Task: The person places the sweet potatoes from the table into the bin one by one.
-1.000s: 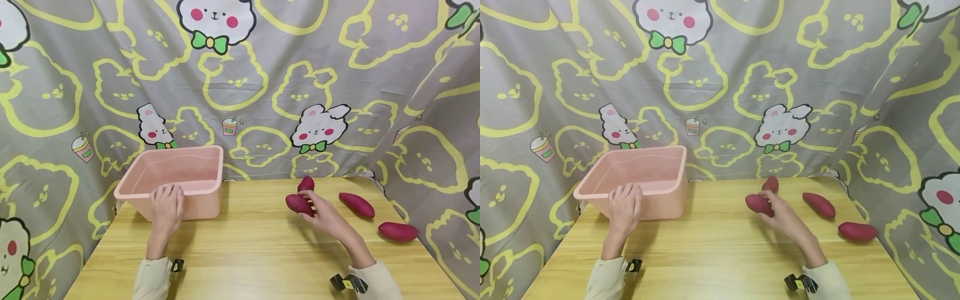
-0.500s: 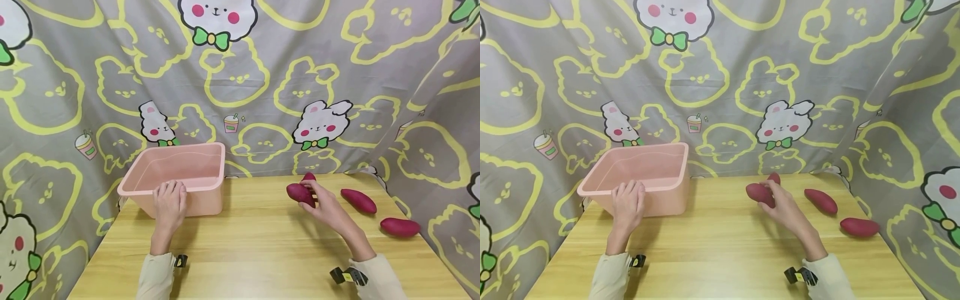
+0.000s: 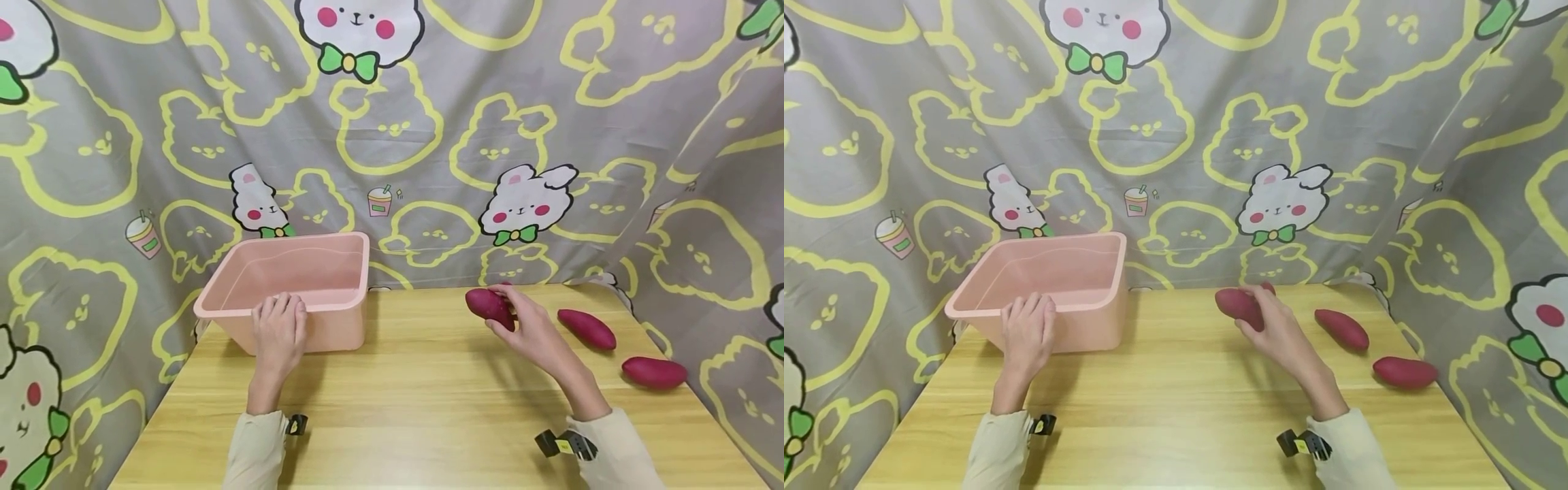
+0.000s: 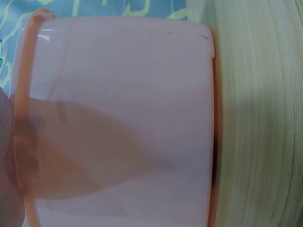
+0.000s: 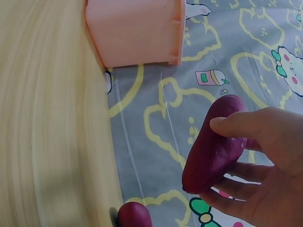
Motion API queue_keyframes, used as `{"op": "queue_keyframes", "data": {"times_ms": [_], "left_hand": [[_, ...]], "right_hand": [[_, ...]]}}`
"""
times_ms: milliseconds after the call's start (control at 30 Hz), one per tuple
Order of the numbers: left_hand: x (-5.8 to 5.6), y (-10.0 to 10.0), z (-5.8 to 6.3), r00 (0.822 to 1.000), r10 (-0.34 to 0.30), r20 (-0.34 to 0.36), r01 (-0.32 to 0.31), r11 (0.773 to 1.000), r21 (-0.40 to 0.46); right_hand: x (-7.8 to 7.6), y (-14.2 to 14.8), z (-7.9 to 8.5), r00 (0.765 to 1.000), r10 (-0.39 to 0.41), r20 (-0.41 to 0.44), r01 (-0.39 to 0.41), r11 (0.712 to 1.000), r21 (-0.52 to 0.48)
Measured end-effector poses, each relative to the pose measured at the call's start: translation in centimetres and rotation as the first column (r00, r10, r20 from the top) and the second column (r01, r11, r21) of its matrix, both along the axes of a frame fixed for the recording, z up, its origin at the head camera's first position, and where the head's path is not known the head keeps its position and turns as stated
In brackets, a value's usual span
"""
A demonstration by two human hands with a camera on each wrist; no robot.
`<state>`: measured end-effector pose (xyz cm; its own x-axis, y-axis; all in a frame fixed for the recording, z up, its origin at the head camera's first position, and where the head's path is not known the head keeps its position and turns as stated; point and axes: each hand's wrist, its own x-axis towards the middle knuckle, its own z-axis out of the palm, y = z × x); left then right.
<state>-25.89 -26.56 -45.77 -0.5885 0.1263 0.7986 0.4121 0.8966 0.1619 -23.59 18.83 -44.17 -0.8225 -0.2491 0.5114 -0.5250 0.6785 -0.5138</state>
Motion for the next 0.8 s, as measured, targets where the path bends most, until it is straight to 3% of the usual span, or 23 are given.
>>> {"op": "queue_keyframes", "data": {"times_ms": [800], "left_hand": [[0.0, 0.1, 0.0, 1.000, 0.001, 0.025, -0.001, 1.000, -0.001]], "right_hand": [[-0.8, -1.2, 1.1, 1.000, 0.002, -0.029, -0.004, 0.999, -0.042]]}}
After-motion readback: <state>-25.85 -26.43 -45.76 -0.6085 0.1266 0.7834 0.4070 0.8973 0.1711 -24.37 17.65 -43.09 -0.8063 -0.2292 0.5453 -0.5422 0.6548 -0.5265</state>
